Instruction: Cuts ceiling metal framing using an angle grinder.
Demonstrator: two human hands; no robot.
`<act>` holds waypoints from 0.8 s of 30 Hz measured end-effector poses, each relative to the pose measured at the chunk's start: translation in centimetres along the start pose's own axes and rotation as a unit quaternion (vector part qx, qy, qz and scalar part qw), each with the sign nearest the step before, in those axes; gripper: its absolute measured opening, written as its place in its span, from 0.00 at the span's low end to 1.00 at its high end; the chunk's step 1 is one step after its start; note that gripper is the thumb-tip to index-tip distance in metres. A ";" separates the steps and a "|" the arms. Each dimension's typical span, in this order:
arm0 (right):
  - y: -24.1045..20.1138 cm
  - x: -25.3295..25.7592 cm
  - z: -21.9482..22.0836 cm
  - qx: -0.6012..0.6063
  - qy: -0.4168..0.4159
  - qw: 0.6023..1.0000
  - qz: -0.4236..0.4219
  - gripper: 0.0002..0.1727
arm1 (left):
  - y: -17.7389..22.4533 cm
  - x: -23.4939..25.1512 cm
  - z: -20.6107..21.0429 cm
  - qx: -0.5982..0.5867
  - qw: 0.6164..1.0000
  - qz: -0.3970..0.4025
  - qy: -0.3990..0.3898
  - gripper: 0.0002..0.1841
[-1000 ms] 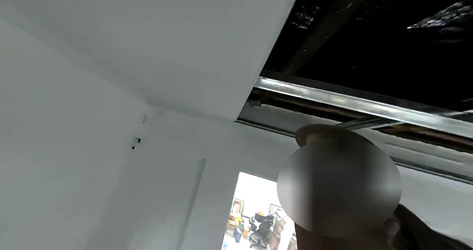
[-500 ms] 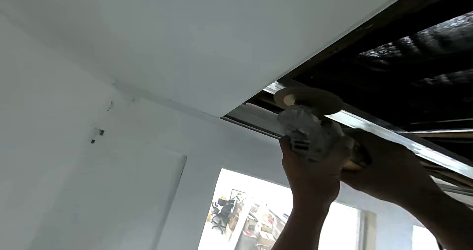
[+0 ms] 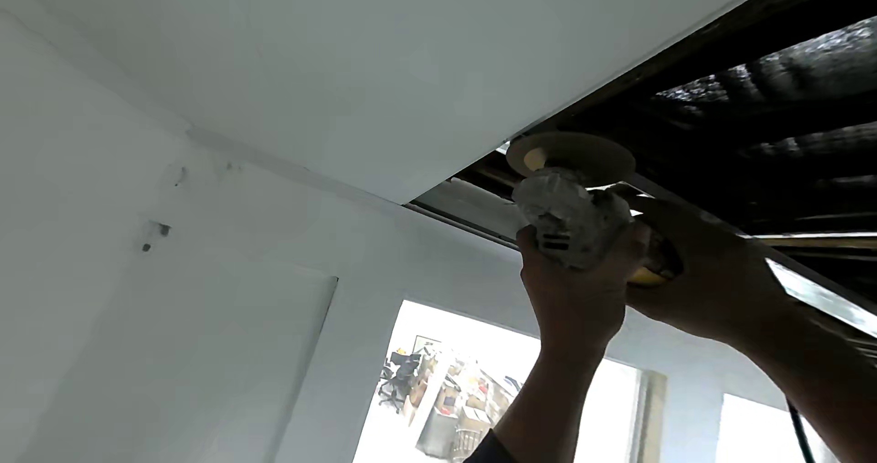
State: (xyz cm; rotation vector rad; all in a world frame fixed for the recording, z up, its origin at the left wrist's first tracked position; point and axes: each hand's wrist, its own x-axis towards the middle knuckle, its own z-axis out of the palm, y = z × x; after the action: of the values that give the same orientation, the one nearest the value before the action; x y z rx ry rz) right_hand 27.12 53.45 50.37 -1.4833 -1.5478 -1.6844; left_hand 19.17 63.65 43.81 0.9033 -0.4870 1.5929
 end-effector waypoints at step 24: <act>-0.6 0.6 0.4 0.009 -0.024 1.000 0.007 0.49 | -0.1 0.9 -0.5 0.021 1.000 -0.015 0.014 0.35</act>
State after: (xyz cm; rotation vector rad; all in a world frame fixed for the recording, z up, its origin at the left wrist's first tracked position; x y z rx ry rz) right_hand 26.56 54.17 50.49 -1.5319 -1.5693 -1.6353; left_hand 19.13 64.59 44.21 0.9152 -0.4192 1.5911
